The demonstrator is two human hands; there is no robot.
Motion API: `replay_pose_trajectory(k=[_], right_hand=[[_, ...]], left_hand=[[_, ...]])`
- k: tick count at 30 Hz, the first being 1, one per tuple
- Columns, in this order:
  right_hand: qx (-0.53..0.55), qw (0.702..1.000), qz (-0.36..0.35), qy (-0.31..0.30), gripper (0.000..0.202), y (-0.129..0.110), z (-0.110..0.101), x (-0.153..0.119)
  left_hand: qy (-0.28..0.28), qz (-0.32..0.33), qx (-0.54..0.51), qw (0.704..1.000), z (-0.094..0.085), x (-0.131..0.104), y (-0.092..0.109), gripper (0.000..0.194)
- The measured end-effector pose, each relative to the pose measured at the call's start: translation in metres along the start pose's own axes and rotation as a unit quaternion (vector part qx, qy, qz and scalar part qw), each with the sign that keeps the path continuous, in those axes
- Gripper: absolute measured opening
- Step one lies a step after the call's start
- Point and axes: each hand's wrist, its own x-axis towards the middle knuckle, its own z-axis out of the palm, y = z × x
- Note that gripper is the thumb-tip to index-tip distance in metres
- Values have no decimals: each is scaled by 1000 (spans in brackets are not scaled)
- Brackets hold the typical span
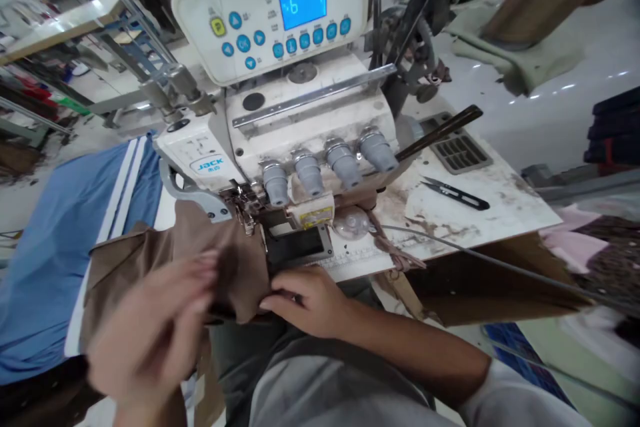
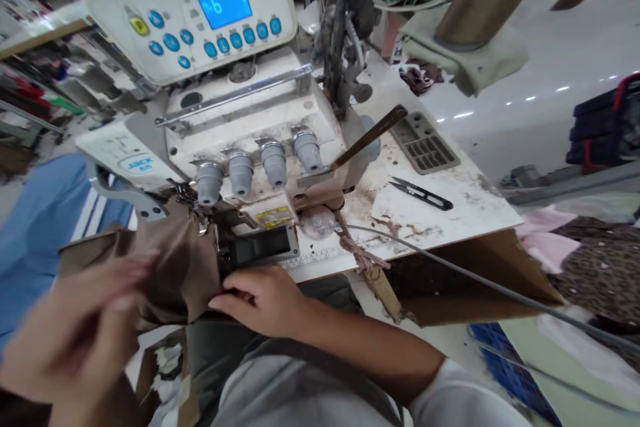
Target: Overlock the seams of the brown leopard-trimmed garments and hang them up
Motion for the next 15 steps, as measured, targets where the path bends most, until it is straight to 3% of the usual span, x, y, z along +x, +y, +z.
replay_pose_trajectory(k=[2, 4, 7, 11, 15], right_hand=[[-31, 999, -25, -22, 36, 2, 2, -5], [-15, 1000, 3, -16, 37, 3, 4, -7], [48, 995, 83, 21, 32, 4, 8, -3], [33, 993, 112, -7, 27, 2, 10, 3], [-11, 996, 91, -14, 39, -1, 10, 1]], left_hand=[[-76, 63, 60, 993, 4, -19, 13, 47], [-84, 103, 131, 982, 12, -23, 13, 54], [-99, 131, 135, 977, 19, -15, 1, 57], [-79, 126, 115, 982, 19, -7, -12, 52], [-29, 122, 67, 990, 23, -4, -9, 38]])
